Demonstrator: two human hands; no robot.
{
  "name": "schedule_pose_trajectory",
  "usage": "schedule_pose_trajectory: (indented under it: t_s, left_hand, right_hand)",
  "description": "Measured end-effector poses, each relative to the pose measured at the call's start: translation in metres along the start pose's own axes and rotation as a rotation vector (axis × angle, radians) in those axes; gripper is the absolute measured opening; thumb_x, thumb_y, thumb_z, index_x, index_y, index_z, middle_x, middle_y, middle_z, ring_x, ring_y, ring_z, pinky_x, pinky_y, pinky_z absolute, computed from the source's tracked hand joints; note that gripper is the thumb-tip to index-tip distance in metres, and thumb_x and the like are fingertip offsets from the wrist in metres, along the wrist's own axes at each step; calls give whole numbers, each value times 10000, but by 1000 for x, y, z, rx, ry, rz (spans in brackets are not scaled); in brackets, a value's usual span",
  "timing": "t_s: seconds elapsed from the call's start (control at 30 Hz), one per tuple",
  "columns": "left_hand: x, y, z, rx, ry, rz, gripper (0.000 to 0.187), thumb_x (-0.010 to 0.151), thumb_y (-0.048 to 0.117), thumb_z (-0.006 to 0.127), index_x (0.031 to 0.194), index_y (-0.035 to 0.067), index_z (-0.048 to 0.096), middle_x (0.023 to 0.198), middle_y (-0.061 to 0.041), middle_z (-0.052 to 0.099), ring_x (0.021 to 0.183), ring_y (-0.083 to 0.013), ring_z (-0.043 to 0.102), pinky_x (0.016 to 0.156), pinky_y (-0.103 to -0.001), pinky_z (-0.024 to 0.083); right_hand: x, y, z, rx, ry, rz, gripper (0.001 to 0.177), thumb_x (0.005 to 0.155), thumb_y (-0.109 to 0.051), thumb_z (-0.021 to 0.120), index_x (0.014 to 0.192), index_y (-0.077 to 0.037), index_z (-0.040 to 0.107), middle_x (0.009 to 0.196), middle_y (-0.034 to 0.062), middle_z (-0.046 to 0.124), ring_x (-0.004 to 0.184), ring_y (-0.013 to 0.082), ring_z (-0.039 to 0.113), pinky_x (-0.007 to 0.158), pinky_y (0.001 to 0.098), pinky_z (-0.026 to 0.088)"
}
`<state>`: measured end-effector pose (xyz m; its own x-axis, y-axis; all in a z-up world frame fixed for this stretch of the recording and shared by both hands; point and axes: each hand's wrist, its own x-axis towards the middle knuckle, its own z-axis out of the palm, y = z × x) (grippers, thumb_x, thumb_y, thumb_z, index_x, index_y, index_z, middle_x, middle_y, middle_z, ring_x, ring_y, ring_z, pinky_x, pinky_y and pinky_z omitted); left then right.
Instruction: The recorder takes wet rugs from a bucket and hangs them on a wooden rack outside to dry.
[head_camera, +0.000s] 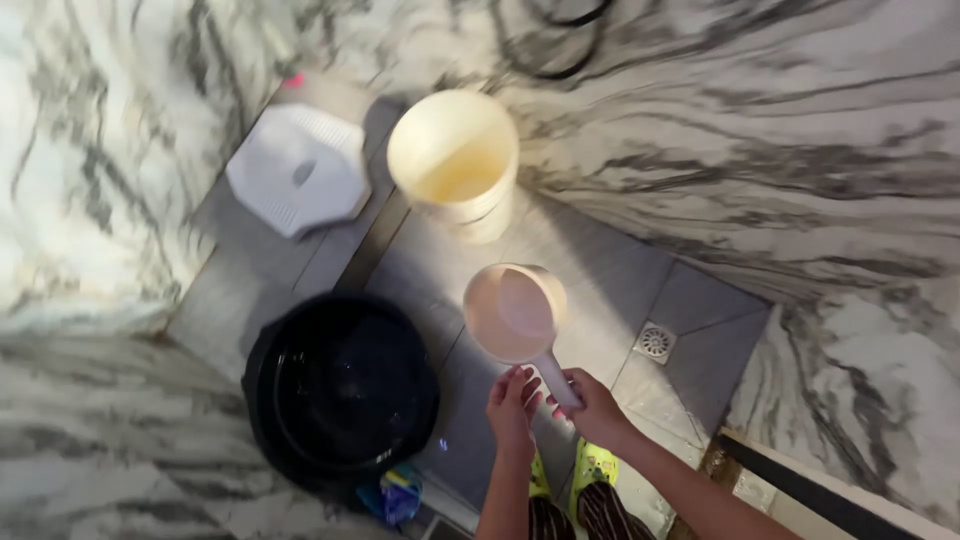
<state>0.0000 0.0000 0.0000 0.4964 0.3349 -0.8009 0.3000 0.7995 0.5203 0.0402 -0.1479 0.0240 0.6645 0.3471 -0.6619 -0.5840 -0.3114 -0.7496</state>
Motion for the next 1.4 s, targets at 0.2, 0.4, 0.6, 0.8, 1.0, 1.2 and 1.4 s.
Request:
schedule_pose_trajectory:
  t_s: [0.2,0.4,0.6,0.8,1.0,1.2,1.4]
  left_hand:
    - [45,-16,-100,-196,215,29,217,919,202,705,1122,134,672,1014,-15,757,851,-148,676,740,-303,519]
    - [95,-60,-187,-372,319,47,201,930,185,696,1123,128,691,965,-33,738,815,-147,663,724,-316,532]
    - [126,-74,-226,-501,340,-23,234,938,143,644,1168,109,672,1025,-35,755,844,-141,677,744,-304,540]
    - [156,-97,-264,-513,357,0,226,953,126,622,1166,62,664,1041,-75,759,843,-161,704,709,-288,549]
    - [173,-131,-309,-431,415,-18,217,963,116,619,1170,66,662,1055,-83,749,857,-150,697,722,-275,559]
    - [178,-140,-323,-421,411,-60,285,951,180,633,1210,64,660,1085,-75,754,885,-171,696,745,-308,559]
    - [198,-109,-302,-337,296,54,407,934,223,661,1309,72,619,1283,-37,695,1111,-127,684,898,-276,542]
  right_hand:
    - [57,19,78,-247,-134,5,513,802,123,553,1282,-54,598,1053,174,768,910,245,754,786,349,585]
    - [149,31,169,-1088,-228,-381,471,803,-83,646,1267,-97,561,1101,220,689,982,414,678,830,527,528]
    - [284,86,283,-1561,-245,-778,187,859,-119,605,1038,-71,576,873,161,701,831,355,716,694,487,566]
    - [393,170,348,-1702,58,-1031,85,865,-152,622,922,-96,650,795,100,716,734,287,720,597,446,555]
    - [397,271,382,-1658,-193,-685,160,894,-144,626,904,-33,741,821,164,735,764,340,752,651,475,588]
    - [364,250,377,-957,-395,-306,311,700,-122,653,951,-56,826,733,183,736,629,297,694,607,403,535]
    - [331,232,304,-526,-458,65,247,847,-243,668,887,-32,790,561,61,664,447,121,582,433,286,468]
